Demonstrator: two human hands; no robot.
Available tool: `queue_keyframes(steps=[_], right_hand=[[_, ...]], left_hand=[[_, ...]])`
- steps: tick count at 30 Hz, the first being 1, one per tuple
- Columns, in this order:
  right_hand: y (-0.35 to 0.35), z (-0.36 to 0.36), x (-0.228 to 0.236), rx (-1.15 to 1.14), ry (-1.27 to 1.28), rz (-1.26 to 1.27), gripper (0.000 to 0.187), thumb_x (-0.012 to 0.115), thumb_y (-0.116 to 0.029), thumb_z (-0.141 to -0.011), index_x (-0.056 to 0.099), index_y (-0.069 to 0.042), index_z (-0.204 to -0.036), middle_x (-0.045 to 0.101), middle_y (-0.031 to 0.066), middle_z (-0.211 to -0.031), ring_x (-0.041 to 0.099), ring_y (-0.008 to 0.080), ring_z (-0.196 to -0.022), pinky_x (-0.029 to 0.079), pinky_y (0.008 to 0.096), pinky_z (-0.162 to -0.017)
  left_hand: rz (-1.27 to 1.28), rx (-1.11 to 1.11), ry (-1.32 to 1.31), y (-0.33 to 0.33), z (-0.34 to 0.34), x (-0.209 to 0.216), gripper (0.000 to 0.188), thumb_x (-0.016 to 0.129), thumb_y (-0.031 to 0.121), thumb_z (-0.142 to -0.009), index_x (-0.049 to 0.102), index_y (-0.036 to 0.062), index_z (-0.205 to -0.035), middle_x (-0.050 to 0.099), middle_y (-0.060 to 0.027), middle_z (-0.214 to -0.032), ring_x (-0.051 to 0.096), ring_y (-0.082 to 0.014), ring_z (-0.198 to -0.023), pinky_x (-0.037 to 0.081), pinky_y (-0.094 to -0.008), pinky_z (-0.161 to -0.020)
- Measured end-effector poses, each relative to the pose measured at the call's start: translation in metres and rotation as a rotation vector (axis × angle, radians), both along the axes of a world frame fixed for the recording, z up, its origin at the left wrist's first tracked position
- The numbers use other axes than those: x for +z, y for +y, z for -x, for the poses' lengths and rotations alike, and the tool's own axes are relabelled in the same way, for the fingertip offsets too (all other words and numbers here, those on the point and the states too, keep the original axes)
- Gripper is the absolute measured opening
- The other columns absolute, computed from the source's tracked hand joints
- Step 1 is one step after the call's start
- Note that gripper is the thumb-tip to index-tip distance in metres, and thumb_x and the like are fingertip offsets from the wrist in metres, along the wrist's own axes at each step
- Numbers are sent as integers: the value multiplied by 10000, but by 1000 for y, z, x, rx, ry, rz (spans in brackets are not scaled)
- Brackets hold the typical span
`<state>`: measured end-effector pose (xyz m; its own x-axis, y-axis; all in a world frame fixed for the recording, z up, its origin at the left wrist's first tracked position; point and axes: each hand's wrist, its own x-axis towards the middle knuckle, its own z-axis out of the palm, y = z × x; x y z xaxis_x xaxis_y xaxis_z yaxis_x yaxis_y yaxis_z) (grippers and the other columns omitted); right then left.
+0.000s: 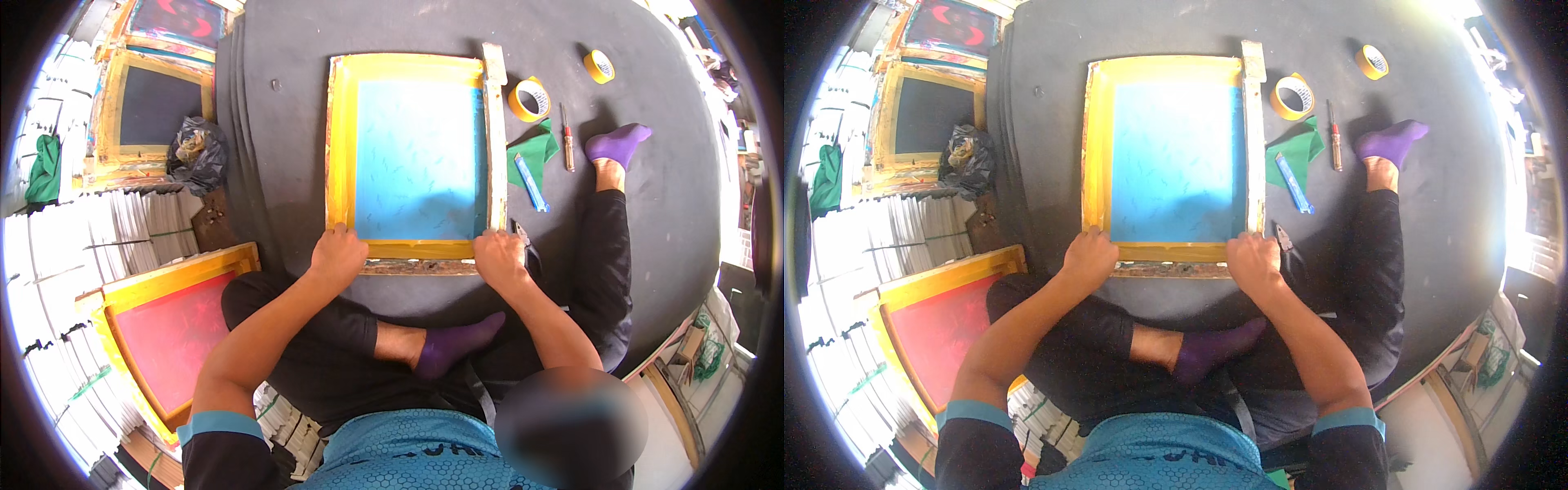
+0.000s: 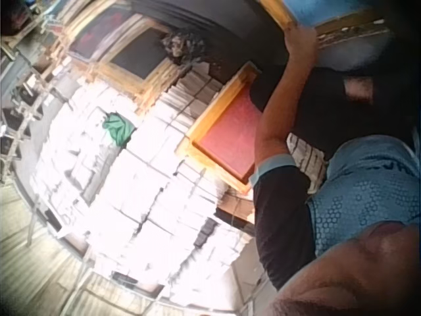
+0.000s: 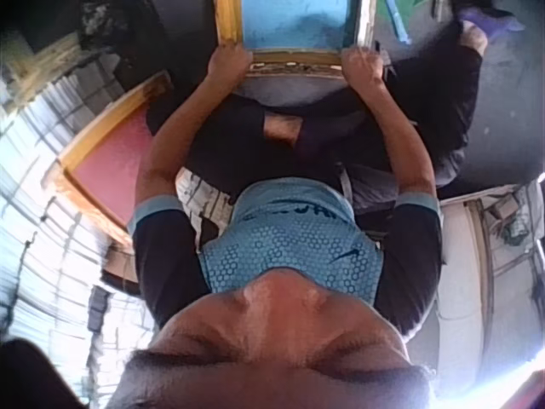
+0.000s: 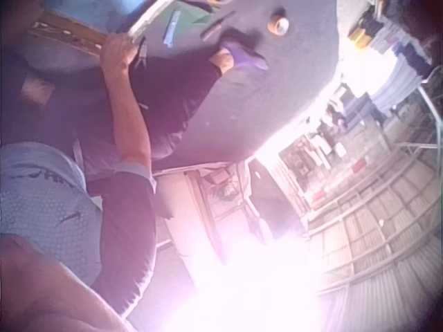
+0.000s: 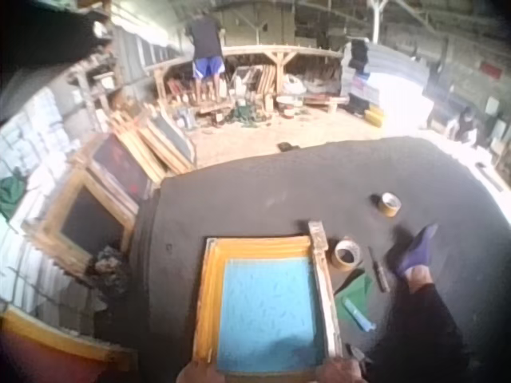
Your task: The person sits on the floor and applies yellow masking tape to the edges of a wooden screen printing frame. They use a utility knife to cut the tape and smooth it down along the frame's perimeter.
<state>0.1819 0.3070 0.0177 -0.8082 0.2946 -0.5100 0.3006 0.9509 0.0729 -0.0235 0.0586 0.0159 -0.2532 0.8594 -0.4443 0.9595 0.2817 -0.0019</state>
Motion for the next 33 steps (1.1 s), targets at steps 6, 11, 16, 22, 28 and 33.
queue_keyframes(steps=[6, 11, 16, 22, 28, 33], right_hand=[[-4, -4, 0, 73, 31, -68, 167, 649, -174, -941, 795, -96, -960, 745, 75, -1031, 689, 282, -1105, 588, 425, -784], [-5, -6, -3, 45, 45, -46, 162, 659, -163, -929, 791, -88, -986, 734, 85, -1040, 663, 301, -1131, 586, 459, -837], [5, -15, 2, -64, 211, 56, 193, 690, -155, -879, 783, -95, -1037, 733, 114, -1039, 692, 317, -1077, 594, 493, -860], [-16, 4, 6, -131, 466, 502, 313, 690, -162, -822, 753, -81, -1118, 717, 153, -1075, 707, 352, -1048, 578, 494, -945], [-41, 36, -18, -100, 328, 684, 401, 724, -271, -797, 733, -91, -1156, 703, 141, -1110, 686, 366, -1098, 566, 497, -967], [-33, 31, -11, -74, 257, 591, 477, 793, -440, -780, 732, -92, -1100, 691, 124, -1104, 692, 344, -1094, 578, 487, -931]], left_hand=[[-39, 56, -53, -2, 3, -9, 128, 701, 95, -827, 795, 10, -838, 750, -156, -916, 722, -333, -959, 616, -430, -820], [-10, 76, -93, -1, 11, -7, 117, 700, 62, -829, 794, 4, -868, 758, -162, -926, 733, -348, -910, 620, -436, -810], [-74, 200, -189, -7, 17, 6, 195, 745, 167, -876, 774, 1, -975, 743, -170, -985, 716, -354, -983, 597, -444, -869], [-456, 194, -354, -6, -24, 6, 583, 842, 413, -837, 688, 12, -1232, 654, -165, -1210, 631, -362, -1173, 533, -481, -984], [-328, 136, -347, 10, -49, -23, 690, 897, 437, -746, 632, 12, -1221, 589, -166, -1233, 585, -374, -1197, 530, -487, -985], [-336, 150, -309, -2, -40, -27, 663, 900, 456, -738, 625, 42, -1177, 598, -145, -1167, 610, -348, -1150, 554, -473, -945]])
